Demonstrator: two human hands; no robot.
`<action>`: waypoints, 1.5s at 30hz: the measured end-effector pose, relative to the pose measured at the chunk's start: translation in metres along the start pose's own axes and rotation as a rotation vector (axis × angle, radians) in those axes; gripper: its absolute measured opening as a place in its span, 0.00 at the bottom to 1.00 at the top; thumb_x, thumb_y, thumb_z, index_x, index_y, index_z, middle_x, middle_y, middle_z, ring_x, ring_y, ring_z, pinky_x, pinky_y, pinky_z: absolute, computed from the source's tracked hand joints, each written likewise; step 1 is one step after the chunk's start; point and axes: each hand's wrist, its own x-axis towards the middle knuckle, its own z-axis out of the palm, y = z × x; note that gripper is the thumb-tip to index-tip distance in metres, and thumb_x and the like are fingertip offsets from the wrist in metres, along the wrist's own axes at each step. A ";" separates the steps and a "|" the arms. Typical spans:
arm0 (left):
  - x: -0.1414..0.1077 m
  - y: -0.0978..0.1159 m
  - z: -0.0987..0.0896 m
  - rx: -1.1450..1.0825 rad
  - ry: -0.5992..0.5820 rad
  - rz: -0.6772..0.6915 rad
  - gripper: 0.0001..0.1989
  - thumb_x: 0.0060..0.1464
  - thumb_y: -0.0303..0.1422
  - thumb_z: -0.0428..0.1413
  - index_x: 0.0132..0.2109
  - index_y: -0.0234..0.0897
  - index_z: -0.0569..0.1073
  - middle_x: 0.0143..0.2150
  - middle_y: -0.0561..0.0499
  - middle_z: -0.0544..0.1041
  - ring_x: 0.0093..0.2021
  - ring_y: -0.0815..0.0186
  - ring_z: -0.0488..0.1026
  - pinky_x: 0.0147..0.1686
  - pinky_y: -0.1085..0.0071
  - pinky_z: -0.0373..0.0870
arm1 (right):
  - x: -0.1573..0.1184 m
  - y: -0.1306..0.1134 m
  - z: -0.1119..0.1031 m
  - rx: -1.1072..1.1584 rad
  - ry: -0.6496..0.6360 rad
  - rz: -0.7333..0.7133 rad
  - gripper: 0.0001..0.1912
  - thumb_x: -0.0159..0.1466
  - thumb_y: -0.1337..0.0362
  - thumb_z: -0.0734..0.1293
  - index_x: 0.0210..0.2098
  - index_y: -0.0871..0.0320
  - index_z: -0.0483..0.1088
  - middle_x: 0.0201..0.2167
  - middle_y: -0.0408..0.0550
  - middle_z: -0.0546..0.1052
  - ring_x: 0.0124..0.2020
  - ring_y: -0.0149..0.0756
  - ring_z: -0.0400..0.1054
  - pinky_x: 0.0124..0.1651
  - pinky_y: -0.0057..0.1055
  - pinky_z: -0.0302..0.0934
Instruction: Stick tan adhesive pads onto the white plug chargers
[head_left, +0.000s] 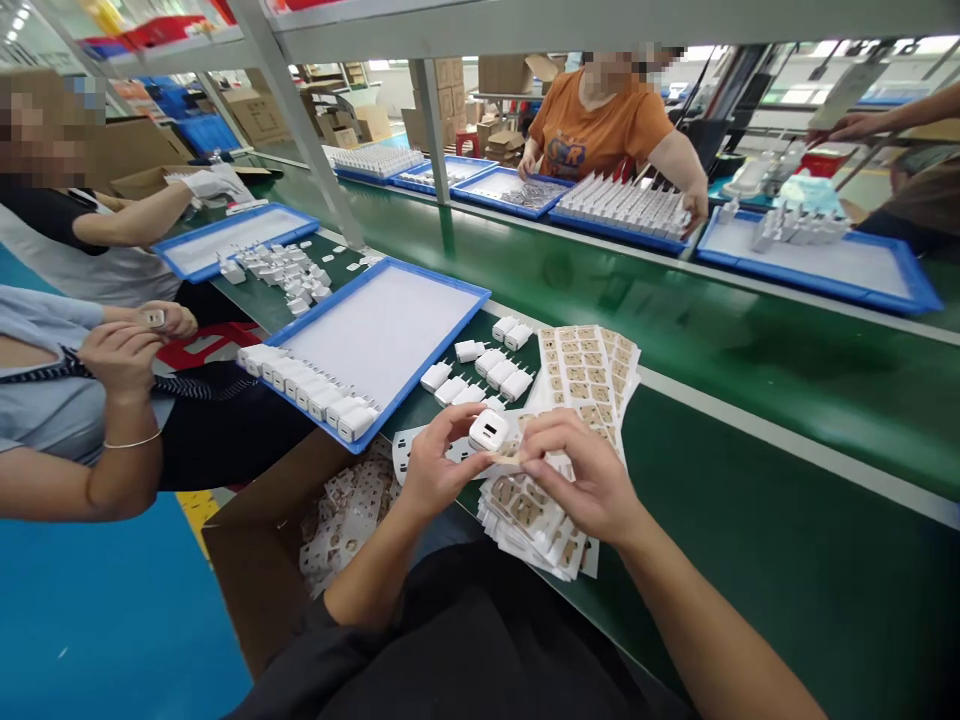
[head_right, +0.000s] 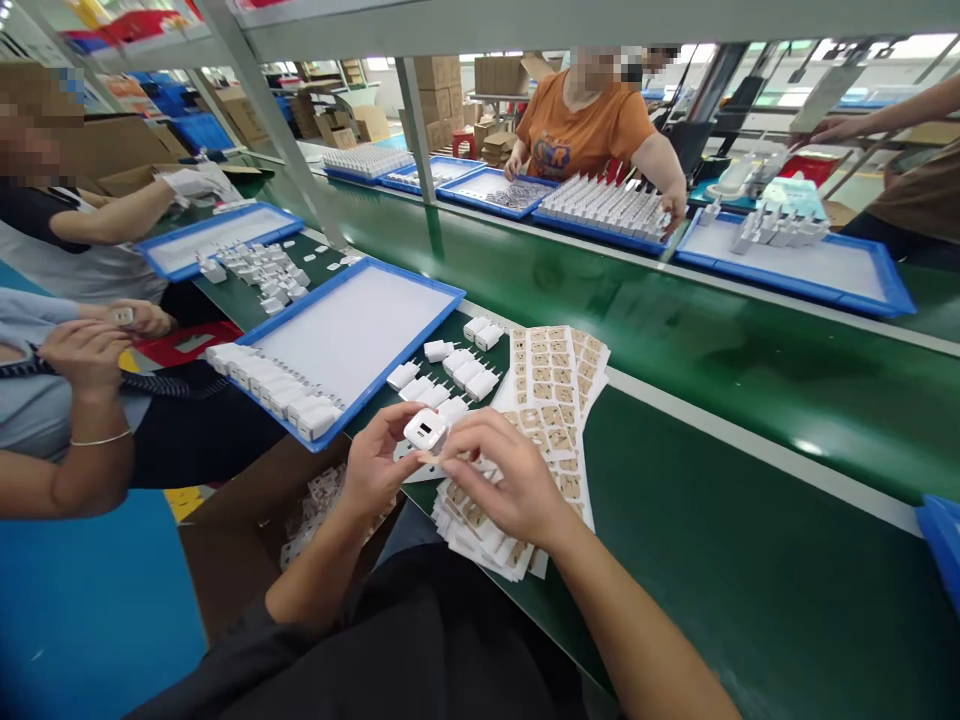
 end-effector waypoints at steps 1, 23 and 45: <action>-0.001 -0.001 -0.005 0.000 0.013 -0.009 0.25 0.54 0.36 0.66 0.57 0.42 0.72 0.51 0.44 0.79 0.48 0.59 0.78 0.50 0.64 0.77 | 0.000 0.002 0.000 0.036 -0.020 0.097 0.03 0.70 0.66 0.65 0.39 0.54 0.71 0.34 0.46 0.75 0.37 0.36 0.71 0.40 0.34 0.66; -0.083 0.007 -0.162 0.282 0.651 -0.120 0.20 0.49 0.37 0.68 0.47 0.38 0.73 0.46 0.46 0.79 0.46 0.60 0.78 0.46 0.65 0.76 | 0.036 0.039 0.322 -0.466 -1.177 0.106 0.15 0.70 0.61 0.67 0.54 0.60 0.70 0.52 0.52 0.75 0.48 0.41 0.73 0.48 0.43 0.72; 0.094 -0.070 -0.162 0.880 -0.423 -0.437 0.19 0.41 0.27 0.62 0.44 0.37 0.74 0.49 0.42 0.74 0.48 0.53 0.75 0.47 0.63 0.74 | 0.002 0.005 0.158 -0.300 -1.221 -0.158 0.19 0.68 0.67 0.63 0.57 0.64 0.72 0.66 0.67 0.64 0.57 0.55 0.71 0.55 0.45 0.70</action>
